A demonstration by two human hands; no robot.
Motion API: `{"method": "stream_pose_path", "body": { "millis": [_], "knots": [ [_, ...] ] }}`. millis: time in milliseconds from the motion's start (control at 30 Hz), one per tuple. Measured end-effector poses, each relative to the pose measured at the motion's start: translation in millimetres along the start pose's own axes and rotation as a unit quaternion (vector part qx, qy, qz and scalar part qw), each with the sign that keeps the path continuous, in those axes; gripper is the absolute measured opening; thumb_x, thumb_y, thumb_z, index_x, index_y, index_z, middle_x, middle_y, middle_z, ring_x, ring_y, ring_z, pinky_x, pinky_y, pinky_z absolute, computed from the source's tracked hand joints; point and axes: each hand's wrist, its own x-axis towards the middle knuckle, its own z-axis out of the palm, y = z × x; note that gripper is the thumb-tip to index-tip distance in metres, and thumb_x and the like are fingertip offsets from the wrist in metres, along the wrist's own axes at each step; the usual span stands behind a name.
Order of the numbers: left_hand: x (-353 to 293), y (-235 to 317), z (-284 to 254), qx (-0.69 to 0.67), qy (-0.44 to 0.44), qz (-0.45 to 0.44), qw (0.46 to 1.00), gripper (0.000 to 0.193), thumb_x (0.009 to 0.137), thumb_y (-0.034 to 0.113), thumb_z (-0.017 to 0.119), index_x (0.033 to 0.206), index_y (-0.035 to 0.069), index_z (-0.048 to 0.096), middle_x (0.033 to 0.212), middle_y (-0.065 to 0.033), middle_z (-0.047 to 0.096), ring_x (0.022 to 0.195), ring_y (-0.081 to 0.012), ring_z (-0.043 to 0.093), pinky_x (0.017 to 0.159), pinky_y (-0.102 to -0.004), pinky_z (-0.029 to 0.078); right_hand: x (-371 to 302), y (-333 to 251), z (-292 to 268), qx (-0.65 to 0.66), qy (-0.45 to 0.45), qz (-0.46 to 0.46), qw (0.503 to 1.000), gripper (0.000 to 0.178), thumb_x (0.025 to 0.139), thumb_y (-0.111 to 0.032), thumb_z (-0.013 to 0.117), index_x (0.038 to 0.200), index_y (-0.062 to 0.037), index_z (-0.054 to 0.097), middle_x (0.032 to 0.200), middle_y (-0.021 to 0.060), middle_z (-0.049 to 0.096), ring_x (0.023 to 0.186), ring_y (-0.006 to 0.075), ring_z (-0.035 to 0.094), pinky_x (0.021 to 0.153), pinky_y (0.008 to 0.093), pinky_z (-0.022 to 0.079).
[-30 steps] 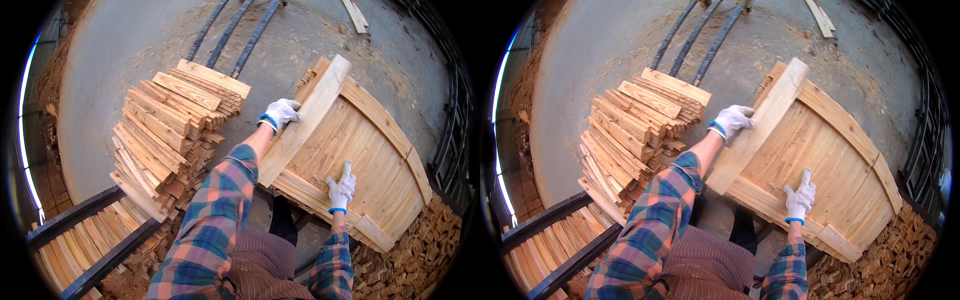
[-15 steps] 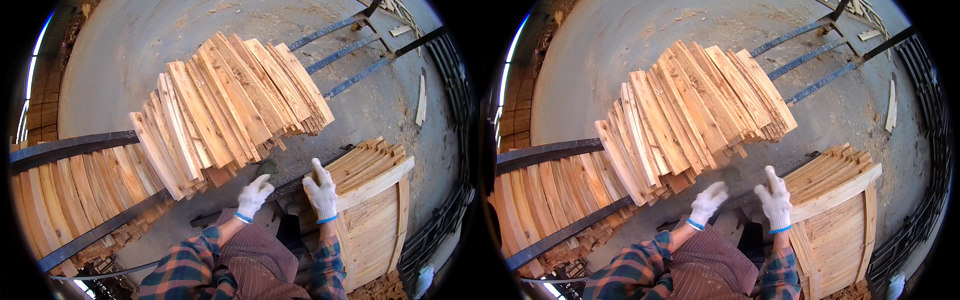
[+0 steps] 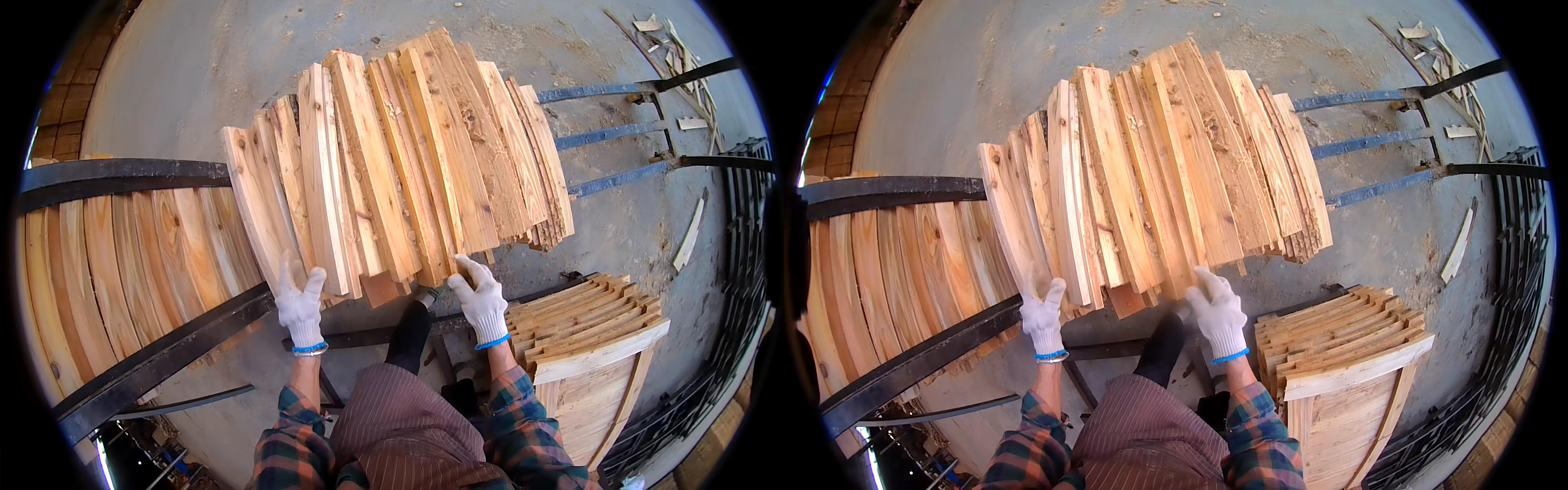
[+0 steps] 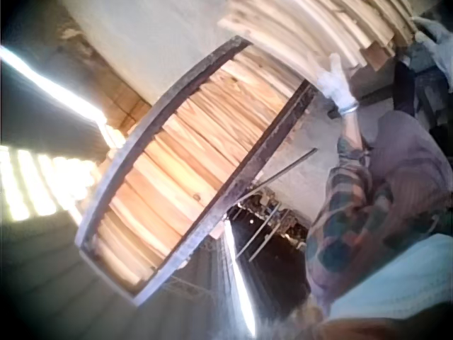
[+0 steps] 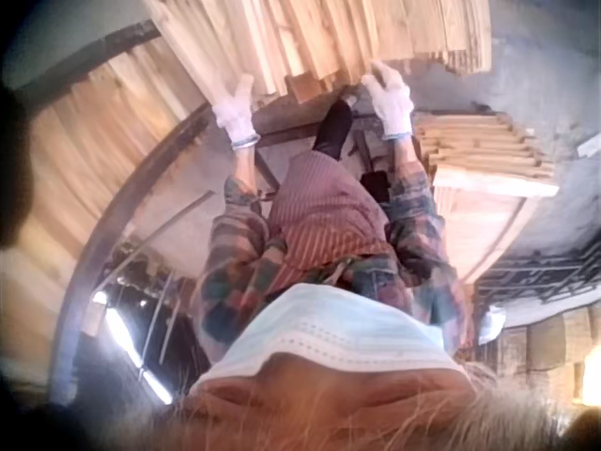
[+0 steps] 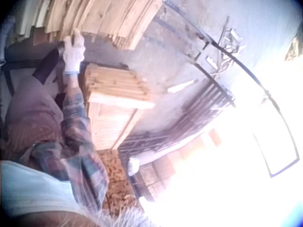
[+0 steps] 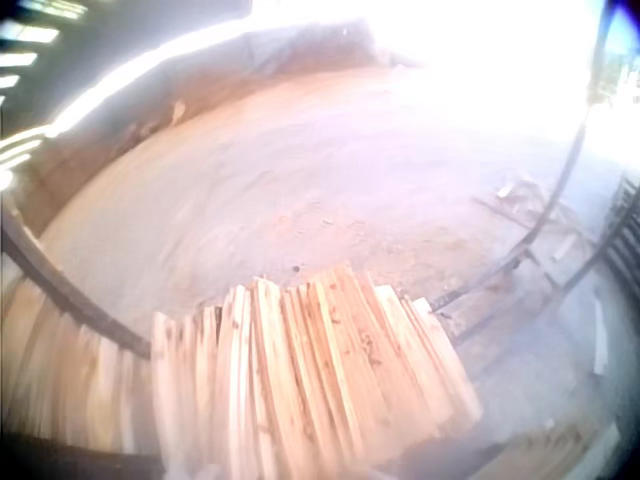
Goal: The person repeatedly picks up bundles of wooden planks from a metal rack and places them onto a growing stack on the floor. The person wears gloves and a plaid shirt while performing this repetitive stacking task in a workshop environment.
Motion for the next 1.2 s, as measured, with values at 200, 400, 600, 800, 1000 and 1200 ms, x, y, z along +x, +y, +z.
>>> {"method": "stream_pose_path", "body": {
  "millis": [200,400,600,800,1000,1200],
  "knots": [
    [21.3,-24.3,44.4,0.027,0.021,0.037,0.999,0.074,0.085,0.043,0.072,0.143,0.005,0.046,0.140,-0.0252,0.052,0.124,-0.0389,0.054,0.101,-0.0414,0.045,4.2,-63.8,51.6,-0.229,-0.071,-0.091,0.967,0.082,0.082,-0.043,0.073,0.148,-0.0172,0.033,0.118,0.0159,0.062,0.105,0.0388,0.063,0.088,0.0476,0.052],
    [23.2,12.9,59.1,0.082,0.019,-0.056,0.995,0.063,0.090,0.046,0.065,0.132,-0.001,0.053,0.130,-0.0205,0.060,0.122,-0.0333,0.057,0.099,-0.0383,0.046,31.7,-90.1,81.0,-0.319,-0.078,-0.077,0.941,0.096,0.076,-0.047,0.077,0.142,0.0018,0.026,0.106,0.0201,0.062,0.092,0.0344,0.068,0.066,0.0473,0.057],
    [26.1,-11.8,65.6,-0.309,-0.052,-0.099,0.945,0.059,0.095,0.048,0.059,0.126,-0.002,0.057,0.115,-0.0093,0.066,0.110,-0.0223,0.059,0.097,-0.0321,0.043,29.1,-91.0,67.2,-0.306,-0.102,-0.008,0.946,0.067,0.083,-0.023,0.065,0.137,-0.0034,0.031,0.107,0.0185,0.065,0.089,0.0372,0.070,0.068,0.0509,0.055],
    [51.2,-39.8,62.6,-0.389,-0.202,-0.100,0.893,0.043,0.098,0.033,0.058,0.122,-0.003,0.060,0.119,-0.0080,0.065,0.114,-0.0179,0.058,0.099,-0.0285,0.043,32.4,-94.8,60.9,-0.290,-0.120,-0.020,0.949,0.059,0.081,-0.022,0.066,0.129,-0.0047,0.037,0.105,0.0183,0.066,0.088,0.0383,0.069,0.068,0.0527,0.055],
    [6.1,-30.6,68.3,-0.458,-0.189,-0.163,0.853,0.038,0.097,0.027,0.060,0.124,0.000,0.060,0.115,-0.0041,0.064,0.112,-0.0154,0.059,0.101,-0.0313,0.046,13.2,-75.2,55.0,-0.257,-0.097,-0.016,0.961,0.053,0.081,-0.023,0.067,0.123,-0.0037,0.042,0.104,0.0163,0.065,0.094,0.0383,0.067,0.072,0.0532,0.054],
    [-87.5,-189.1,19.7,-0.399,-0.279,-0.338,0.805,0.063,0.091,0.039,0.069,0.135,-0.002,0.048,0.119,-0.0115,0.058,0.109,-0.0199,0.058,0.097,-0.0363,0.048,-54.1,33.3,27.1,0.177,-0.353,0.198,0.897,0.062,0.087,-0.050,0.067,0.125,-0.0013,0.062,0.112,0.0142,0.068,0.095,0.0242,0.067,0.082,0.0354,0.053]
  ]
}}
